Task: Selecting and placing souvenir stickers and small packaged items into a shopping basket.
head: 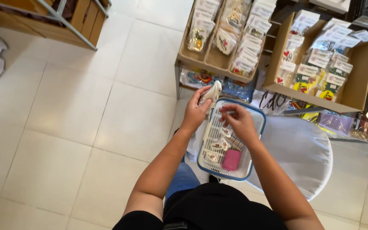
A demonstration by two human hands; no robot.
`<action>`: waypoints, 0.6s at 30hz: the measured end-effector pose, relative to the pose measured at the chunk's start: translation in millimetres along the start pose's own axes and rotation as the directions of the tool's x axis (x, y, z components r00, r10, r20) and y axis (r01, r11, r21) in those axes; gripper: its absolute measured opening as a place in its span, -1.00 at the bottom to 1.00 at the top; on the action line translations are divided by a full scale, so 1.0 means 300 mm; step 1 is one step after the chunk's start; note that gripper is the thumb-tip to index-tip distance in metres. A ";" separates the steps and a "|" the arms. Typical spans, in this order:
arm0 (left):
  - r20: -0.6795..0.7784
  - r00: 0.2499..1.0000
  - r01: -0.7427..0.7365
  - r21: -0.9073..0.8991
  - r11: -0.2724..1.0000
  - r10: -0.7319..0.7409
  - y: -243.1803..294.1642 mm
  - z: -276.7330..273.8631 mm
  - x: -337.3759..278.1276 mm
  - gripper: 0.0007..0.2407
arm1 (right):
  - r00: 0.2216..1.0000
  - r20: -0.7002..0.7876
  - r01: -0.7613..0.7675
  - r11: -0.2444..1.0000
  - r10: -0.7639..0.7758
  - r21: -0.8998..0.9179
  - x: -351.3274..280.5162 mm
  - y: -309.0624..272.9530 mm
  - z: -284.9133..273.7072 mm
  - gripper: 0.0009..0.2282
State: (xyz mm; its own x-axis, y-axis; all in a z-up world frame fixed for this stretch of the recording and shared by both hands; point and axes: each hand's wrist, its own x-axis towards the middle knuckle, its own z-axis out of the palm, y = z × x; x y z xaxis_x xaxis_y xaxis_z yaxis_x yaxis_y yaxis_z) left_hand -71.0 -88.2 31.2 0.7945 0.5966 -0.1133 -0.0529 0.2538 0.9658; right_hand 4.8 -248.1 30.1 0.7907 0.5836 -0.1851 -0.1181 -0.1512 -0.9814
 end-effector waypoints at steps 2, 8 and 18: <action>-0.029 0.999 0.025 -0.031 0.999 -0.026 -0.065 0.040 -0.107 -0.60 | 0.998 0.026 -0.055 0.998 0.054 0.013 -0.113 0.133 -0.101 -0.76; -0.084 0.993 0.067 -0.171 0.983 -0.082 -0.351 0.185 -0.392 -0.52 | 0.976 0.021 -0.216 0.976 0.215 0.025 -0.397 0.445 -0.423 -0.69; -0.145 0.955 0.230 -0.182 0.956 -0.257 -0.561 0.197 -0.709 -0.56 | 0.887 0.014 -0.461 0.880 0.462 0.117 -0.572 0.752 -0.476 -0.67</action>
State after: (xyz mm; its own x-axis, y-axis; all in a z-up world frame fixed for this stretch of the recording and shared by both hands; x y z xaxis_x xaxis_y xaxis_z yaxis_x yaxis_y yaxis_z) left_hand -195.4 -302.9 -93.5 0.6852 0.6149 -0.3904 0.0223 0.5181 0.8550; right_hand -71.8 -496.4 -152.3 0.6382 0.4584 -0.6186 -0.5384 -0.3086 -0.7842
